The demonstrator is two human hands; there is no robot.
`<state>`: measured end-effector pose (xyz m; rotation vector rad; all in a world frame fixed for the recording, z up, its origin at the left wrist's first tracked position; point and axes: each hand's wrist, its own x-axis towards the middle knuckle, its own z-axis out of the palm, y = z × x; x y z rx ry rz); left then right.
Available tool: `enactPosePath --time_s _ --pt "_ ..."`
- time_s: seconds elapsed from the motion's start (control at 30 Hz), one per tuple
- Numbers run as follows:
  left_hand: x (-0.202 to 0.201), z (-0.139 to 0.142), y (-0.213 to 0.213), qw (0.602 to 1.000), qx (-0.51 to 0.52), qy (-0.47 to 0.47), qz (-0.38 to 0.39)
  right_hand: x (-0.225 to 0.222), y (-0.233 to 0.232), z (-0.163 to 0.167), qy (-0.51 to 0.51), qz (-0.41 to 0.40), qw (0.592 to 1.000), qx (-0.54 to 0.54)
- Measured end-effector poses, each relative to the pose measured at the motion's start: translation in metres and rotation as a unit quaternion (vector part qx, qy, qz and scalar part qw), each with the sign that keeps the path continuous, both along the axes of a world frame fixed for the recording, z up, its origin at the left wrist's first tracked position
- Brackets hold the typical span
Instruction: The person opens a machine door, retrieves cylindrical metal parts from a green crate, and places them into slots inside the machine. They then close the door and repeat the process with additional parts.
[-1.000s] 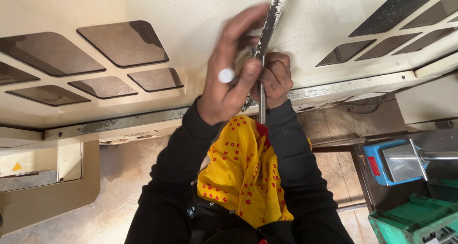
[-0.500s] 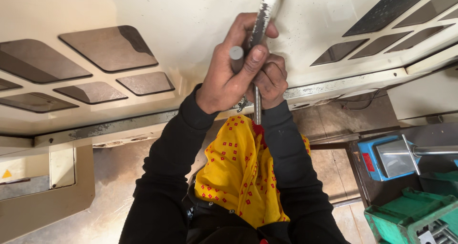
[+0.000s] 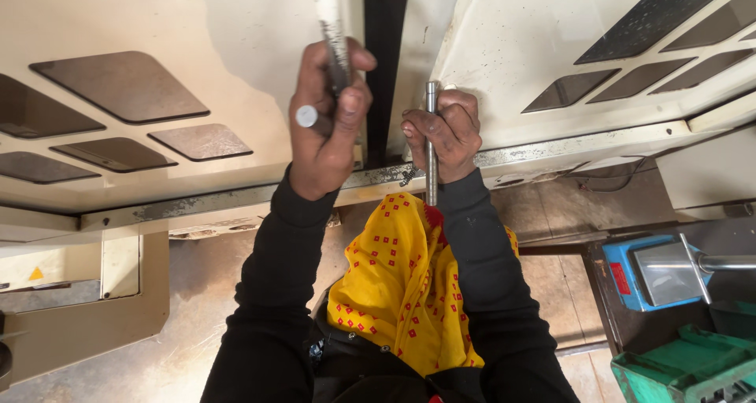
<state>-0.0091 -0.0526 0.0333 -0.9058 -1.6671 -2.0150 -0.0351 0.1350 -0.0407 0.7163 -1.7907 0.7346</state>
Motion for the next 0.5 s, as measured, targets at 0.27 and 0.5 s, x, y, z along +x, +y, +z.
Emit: enactPosePath --time_s 0.27,0.5 --pt "0.004 -0.001 -0.023 0.997 0.011 0.015 0.078 -0.004 0.001 -0.005 0.008 -0.003 1.0 -0.002" --pt "0.011 -0.004 -0.037 0.991 0.034 0.013 0.126 -0.003 0.0 -0.003 -0.002 -0.011 1.0 -0.001"
